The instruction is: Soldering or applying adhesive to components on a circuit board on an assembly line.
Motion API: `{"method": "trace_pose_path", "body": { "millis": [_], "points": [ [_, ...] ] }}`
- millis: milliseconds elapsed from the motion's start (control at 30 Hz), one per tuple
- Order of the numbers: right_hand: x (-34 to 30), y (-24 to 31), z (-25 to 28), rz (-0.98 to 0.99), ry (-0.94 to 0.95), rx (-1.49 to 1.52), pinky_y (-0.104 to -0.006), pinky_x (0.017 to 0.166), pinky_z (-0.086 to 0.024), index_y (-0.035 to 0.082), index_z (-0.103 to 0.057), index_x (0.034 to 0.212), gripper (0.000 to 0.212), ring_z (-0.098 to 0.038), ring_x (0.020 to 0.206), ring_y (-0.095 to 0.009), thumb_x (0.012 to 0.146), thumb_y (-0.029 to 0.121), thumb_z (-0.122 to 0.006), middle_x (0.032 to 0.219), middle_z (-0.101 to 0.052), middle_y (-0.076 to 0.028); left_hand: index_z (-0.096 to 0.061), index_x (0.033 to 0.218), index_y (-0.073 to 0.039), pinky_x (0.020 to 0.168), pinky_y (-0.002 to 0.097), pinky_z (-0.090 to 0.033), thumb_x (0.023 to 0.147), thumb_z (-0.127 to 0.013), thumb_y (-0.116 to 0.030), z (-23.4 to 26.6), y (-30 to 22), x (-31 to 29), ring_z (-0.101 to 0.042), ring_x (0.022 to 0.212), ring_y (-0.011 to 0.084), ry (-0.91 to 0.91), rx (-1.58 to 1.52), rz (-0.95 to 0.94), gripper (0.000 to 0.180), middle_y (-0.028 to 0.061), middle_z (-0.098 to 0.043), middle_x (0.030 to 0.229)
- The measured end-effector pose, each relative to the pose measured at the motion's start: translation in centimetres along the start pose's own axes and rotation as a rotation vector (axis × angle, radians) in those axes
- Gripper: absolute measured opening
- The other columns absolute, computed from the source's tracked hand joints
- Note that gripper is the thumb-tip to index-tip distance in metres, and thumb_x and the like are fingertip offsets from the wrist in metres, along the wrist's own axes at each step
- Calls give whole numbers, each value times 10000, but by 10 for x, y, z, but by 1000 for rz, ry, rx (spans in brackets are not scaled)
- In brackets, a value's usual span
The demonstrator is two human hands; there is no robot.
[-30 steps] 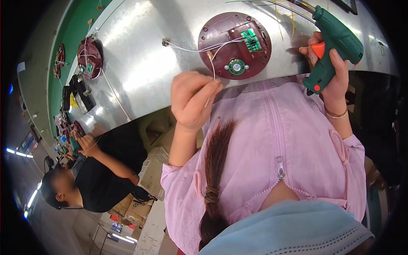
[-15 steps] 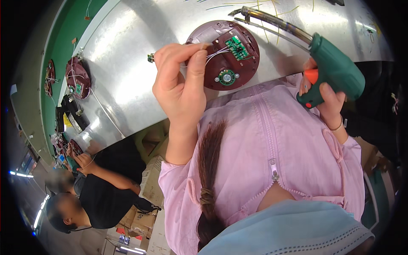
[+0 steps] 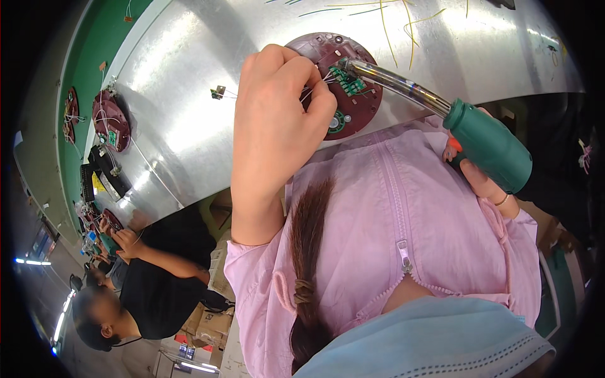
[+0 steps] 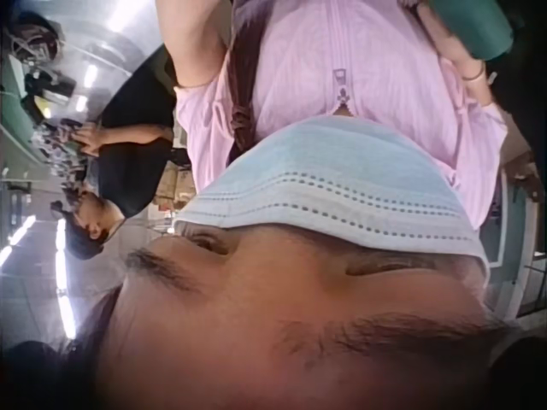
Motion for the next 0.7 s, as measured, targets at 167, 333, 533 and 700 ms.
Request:
{"method": "trace_pose_path", "body": {
  "millis": [167, 333, 533, 700],
  "points": [
    [2, 2, -1, -115, -5, -170, -363, 752, -469, -2, -606, 1009, 338, -574, 836, -282, 677, -15, -664, 958, -599, -120, -575, 686, -10, 683, 363, -413, 649, -594, -12, 1, -3, -1, -477, 778, 290, 43, 18, 11, 42, 92, -534, 777],
    [8, 7, -4, -45, 5, -232, -356, 747, -471, 12, -621, 981, 342, -574, 816, -294, 646, -35, -666, 912, -609, -119, -577, 687, -9, 681, 364, -414, 652, -594, -13, -1, -1, 2, -476, 778, 290, 41, 39, -6, 40, 93, -530, 773],
    [13, 15, -8, 17, 113, -290, -334, 713, -467, 0, -571, 1026, 376, -554, 759, -257, 667, 64, -663, 883, -591, -108, -578, 731, 4, 677, 333, -435, 699, -593, -30, 0, -1, 2, -532, 770, 257, 47, 112, -17, 49, 98, -548, 783],
    [-5, -8, -3, -64, -4, -61, -342, 730, -470, -6, -591, 1043, 345, -561, 782, -238, 700, -29, -625, 909, -606, -107, -579, 684, -9, 678, 370, -422, 655, -599, -23, 0, -1, 2, -481, 781, 292, 39, 56, -6, 38, 95, -534, 777]
  ]
}}
Point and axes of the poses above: each hand's wrist, its own x-axis towards the middle knuckle, its own z-axis out of the back of the hand, y = z × x, the point moved 6 cm from there along x, towards the middle knuckle
